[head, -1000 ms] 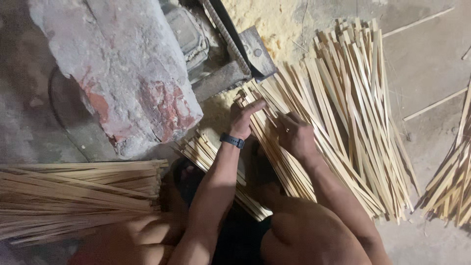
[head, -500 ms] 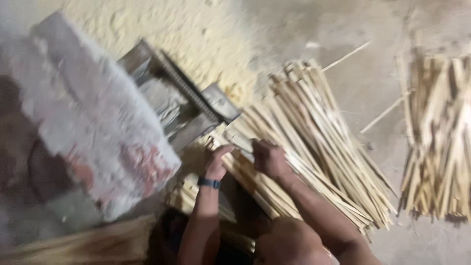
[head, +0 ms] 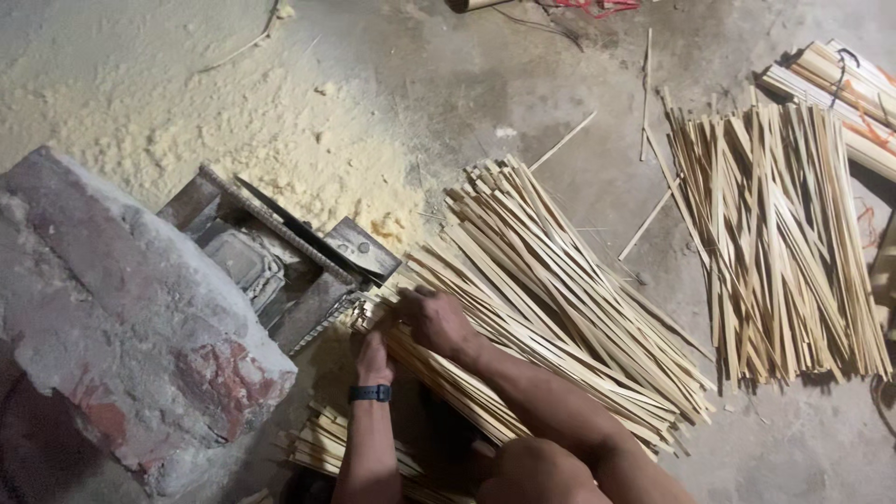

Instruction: The person sits on the floor and feeds thin wooden sticks one by one into a belt sander to sharpen their ends. The person repeatedly picks up sticks from a pile, pushes them through the machine, and places the finished sticks into a separate pile.

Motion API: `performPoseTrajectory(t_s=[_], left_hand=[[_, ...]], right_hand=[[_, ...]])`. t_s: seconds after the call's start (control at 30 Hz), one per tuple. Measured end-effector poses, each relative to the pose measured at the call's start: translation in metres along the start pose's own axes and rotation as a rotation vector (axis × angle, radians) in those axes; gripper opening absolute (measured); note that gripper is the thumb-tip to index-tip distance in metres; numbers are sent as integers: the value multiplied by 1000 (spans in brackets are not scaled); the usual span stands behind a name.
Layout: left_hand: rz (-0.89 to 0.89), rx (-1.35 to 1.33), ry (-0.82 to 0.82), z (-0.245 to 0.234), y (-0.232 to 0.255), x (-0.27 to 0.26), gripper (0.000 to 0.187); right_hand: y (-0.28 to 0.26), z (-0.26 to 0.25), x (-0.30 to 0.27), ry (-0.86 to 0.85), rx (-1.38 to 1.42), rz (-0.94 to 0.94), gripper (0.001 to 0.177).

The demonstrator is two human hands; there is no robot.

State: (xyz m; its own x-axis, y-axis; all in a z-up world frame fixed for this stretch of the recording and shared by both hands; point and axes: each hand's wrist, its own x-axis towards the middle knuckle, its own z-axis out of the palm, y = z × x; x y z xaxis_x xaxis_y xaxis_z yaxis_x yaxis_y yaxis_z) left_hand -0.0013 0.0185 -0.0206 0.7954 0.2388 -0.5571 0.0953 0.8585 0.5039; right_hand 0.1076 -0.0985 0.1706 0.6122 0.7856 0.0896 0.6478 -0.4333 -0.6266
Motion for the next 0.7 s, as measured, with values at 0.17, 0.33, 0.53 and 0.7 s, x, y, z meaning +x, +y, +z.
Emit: performPoseTrajectory(t_s=[0.17, 0.33, 0.53, 0.7], left_hand=[[-14, 190, 156, 35, 26, -28, 47], [62, 188, 98, 48, 30, -30, 43], [8, 61, 84, 1, 4, -2, 47], [-2, 98, 83, -23, -11, 10, 56]], right_hand=[[7, -52, -60, 441, -496, -268, 37], [16, -31, -68, 109, -47, -85, 24], [21, -1, -23, 85, -45, -73, 25], [8, 17, 8, 96, -3, -46, 29]])
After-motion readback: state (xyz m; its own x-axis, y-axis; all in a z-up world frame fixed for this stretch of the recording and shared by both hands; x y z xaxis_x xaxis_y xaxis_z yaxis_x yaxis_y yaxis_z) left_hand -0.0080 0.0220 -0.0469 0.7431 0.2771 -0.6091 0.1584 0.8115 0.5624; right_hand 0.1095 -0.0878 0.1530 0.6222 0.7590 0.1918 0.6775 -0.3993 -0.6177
